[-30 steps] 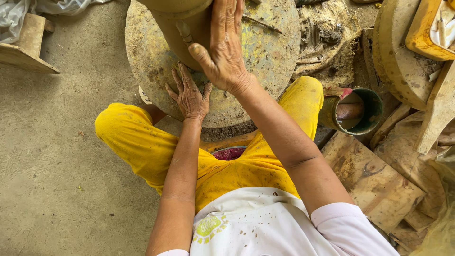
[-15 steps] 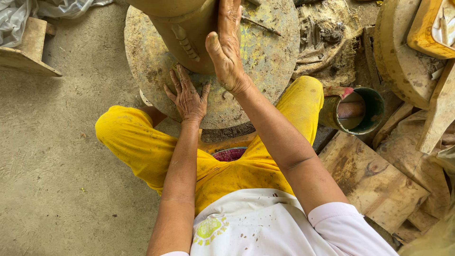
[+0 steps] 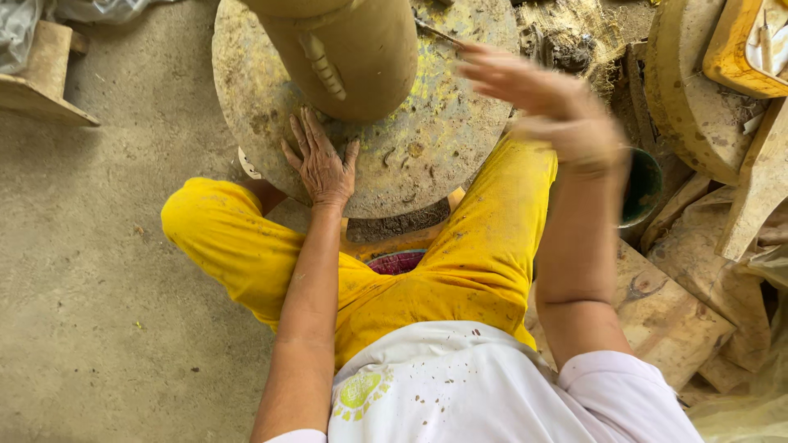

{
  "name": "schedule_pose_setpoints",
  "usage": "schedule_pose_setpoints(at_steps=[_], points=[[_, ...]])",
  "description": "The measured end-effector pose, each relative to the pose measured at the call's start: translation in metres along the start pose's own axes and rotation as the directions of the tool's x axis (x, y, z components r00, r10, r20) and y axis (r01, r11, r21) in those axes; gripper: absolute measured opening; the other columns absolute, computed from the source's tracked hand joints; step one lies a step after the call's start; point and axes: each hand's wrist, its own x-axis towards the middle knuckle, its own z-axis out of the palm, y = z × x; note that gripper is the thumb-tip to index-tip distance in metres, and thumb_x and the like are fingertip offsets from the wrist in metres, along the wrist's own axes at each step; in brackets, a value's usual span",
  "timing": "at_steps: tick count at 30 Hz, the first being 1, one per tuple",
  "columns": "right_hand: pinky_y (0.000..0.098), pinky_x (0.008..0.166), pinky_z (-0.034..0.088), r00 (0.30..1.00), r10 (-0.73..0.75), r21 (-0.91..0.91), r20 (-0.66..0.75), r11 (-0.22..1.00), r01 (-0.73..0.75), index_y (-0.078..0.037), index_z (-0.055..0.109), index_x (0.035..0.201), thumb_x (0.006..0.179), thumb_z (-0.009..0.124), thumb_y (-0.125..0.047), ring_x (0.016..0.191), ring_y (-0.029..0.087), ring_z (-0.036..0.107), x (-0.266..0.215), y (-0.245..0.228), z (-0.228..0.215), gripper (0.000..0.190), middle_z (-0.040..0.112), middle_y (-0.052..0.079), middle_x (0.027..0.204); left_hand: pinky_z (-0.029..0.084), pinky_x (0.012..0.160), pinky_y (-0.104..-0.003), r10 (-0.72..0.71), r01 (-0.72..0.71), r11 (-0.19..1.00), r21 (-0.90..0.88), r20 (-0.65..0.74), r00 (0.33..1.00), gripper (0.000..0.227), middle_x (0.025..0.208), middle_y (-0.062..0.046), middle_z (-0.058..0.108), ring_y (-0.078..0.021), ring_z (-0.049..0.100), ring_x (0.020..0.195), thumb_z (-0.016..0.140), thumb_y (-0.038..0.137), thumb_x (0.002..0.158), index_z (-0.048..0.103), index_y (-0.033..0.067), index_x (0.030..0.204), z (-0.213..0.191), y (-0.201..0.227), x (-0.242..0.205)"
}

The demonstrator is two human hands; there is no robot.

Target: The person shapes a tall clay cylinder on a spinning pottery wheel by hand, using their fingers and a sponge to smooth and refine the walls while adding water from a small container.

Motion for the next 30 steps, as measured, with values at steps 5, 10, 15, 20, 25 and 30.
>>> schedule_pose_setpoints(at_steps=[5, 10, 15, 20, 25, 30], points=[[0.0437, 0.082, 0.059, 0.545, 0.178, 0.13, -0.819, 0.983, -0.126, -0.003, 0.071, 0.125, 0.098, 0.082, -0.021, 0.097, 0.03, 0.071, -0.089, 0.039, -0.08, 0.034, 0.071, 0.017, 0.121, 0.041, 0.109, -0.055, 0.02, -0.056, 0.991, -0.122, -0.281, 0.959, 0.038, 0.128, -0.018, 0.061, -0.0356, 0.056, 0.123, 0.064, 0.037, 0.105, 0.06, 0.0123, 0.134, -0.012, 0.023, -0.02], [0.0315, 0.061, 0.047, 0.352, -0.157, -0.18, -0.923, 0.983, -0.031, -0.002, 0.066, 0.13, 0.094, 0.081, -0.021, 0.079, 0.022, 0.061, -0.087, 0.052, -0.115, 0.043, 0.068, 0.019, 0.109, 0.048, 0.082, -0.041, 0.874, -0.873, 0.485, -0.057, 0.01, 0.486, 0.013, 0.108, -0.013, 0.065, -0.0278, 0.064, 0.095, 0.06, 0.017, 0.105, 0.066, 0.0111, 0.114, 0.0, 0.146, -0.098], [0.0422, 0.088, 0.061, 0.319, -0.326, -0.162, -0.89, 0.88, 0.447, -0.018, 0.054, 0.14, 0.097, 0.081, -0.018, 0.112, 0.026, 0.069, 0.002, 0.089, -0.081, 0.051, 0.066, 0.012, 0.137, 0.038, 0.112, -0.051, 0.945, -0.955, 0.297, 0.001, -0.144, 0.294, 0.046, 0.144, -0.003, 0.058, -0.0221, 0.051, 0.134, 0.054, 0.031, 0.09, 0.062, 0.0189, 0.134, 0.001, 0.263, -0.081], [0.0422, 0.095, 0.058, 0.514, -0.26, -0.126, -0.817, 0.952, 0.279, -0.009, 0.066, 0.119, 0.105, 0.067, -0.035, 0.116, 0.022, 0.064, -0.002, 0.107, 0.031, 0.029, 0.068, 0.009, 0.126, 0.029, 0.123, -0.055, 0.868, -0.902, 0.432, 0.007, 0.267, 0.418, 0.031, 0.14, 0.001, 0.06, -0.0206, 0.046, 0.143, 0.057, 0.026, 0.1, 0.063, 0.0258, 0.13, -0.019, 0.218, -0.031], [0.0483, 0.12, 0.048, 0.632, -0.274, -0.346, -0.725, 0.938, 0.009, -0.015, 0.058, 0.134, 0.109, 0.072, -0.032, 0.135, 0.024, 0.051, 0.011, 0.112, 0.055, 0.033, 0.054, 0.01, 0.147, 0.048, 0.109, -0.042, 0.548, -0.59, 0.795, -0.145, 0.589, 0.594, 0.057, 0.137, -0.008, 0.064, -0.022, 0.06, 0.121, 0.069, 0.035, 0.1, 0.055, 0.0141, 0.151, -0.054, 0.108, -0.036], [0.0451, 0.137, 0.015, 0.68, -0.414, -0.47, -0.604, 0.875, 0.115, -0.018, 0.02, 0.163, 0.103, 0.079, -0.047, 0.16, 0.028, 0.019, 0.096, 0.137, 0.056, 0.089, 0.021, 0.009, 0.17, 0.015, 0.119, -0.065, 0.04, -0.109, 0.97, 0.216, 0.3, 0.953, 0.091, 0.163, -0.014, 0.026, -0.0377, 0.022, 0.149, 0.072, 0.063, 0.085, 0.034, 0.0181, 0.155, -0.084, 0.012, 0.002]])
